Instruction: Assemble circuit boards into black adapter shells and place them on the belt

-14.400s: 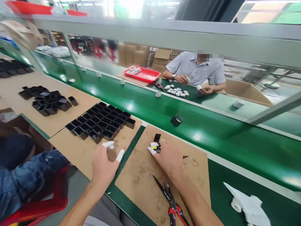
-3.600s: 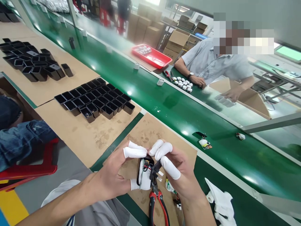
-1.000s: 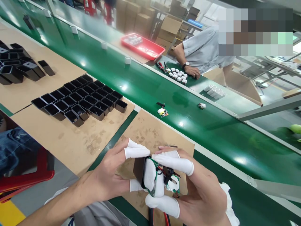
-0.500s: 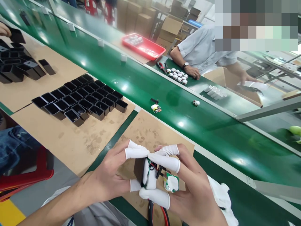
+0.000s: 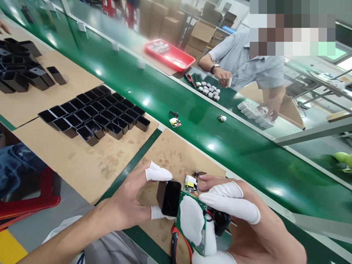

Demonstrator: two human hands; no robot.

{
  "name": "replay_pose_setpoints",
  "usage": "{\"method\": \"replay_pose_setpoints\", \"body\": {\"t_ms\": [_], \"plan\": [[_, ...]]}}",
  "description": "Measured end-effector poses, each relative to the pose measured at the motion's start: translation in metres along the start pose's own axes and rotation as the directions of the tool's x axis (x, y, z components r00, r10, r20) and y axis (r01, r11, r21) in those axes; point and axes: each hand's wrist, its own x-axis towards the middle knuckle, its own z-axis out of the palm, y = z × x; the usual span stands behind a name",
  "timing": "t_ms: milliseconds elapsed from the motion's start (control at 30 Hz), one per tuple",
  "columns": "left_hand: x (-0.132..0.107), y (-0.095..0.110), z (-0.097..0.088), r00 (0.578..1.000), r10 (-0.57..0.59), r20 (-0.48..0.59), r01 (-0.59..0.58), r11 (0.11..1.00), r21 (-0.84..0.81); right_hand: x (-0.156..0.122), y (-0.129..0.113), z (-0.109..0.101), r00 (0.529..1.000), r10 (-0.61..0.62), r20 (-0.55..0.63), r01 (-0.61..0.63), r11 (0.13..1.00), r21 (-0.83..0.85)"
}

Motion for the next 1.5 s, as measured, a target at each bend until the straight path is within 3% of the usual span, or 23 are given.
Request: {"method": "replay_pose_setpoints", "body": {"t_ms": [300,600,1500], "plan": [[0.005,0.012,0.001,0.995,0.08,0.066,-0.079,0.997,-0.011,0.005,0.003,-0.002,0.995,-0.032,0.091,0.028,0.998,0.048],[0.005,0.011,0.001,0.998,0.05,0.048,-0.05,0.999,-0.009,0.004,0.003,-0.003,0.996,0.002,0.088,-0.002,1.0,0.002],[0.009,0.013,0.005,0.994,0.091,0.053,-0.089,0.995,-0.043,0.015,0.002,-0.002,0.978,-0.085,0.191,0.11,0.987,-0.12]]}}
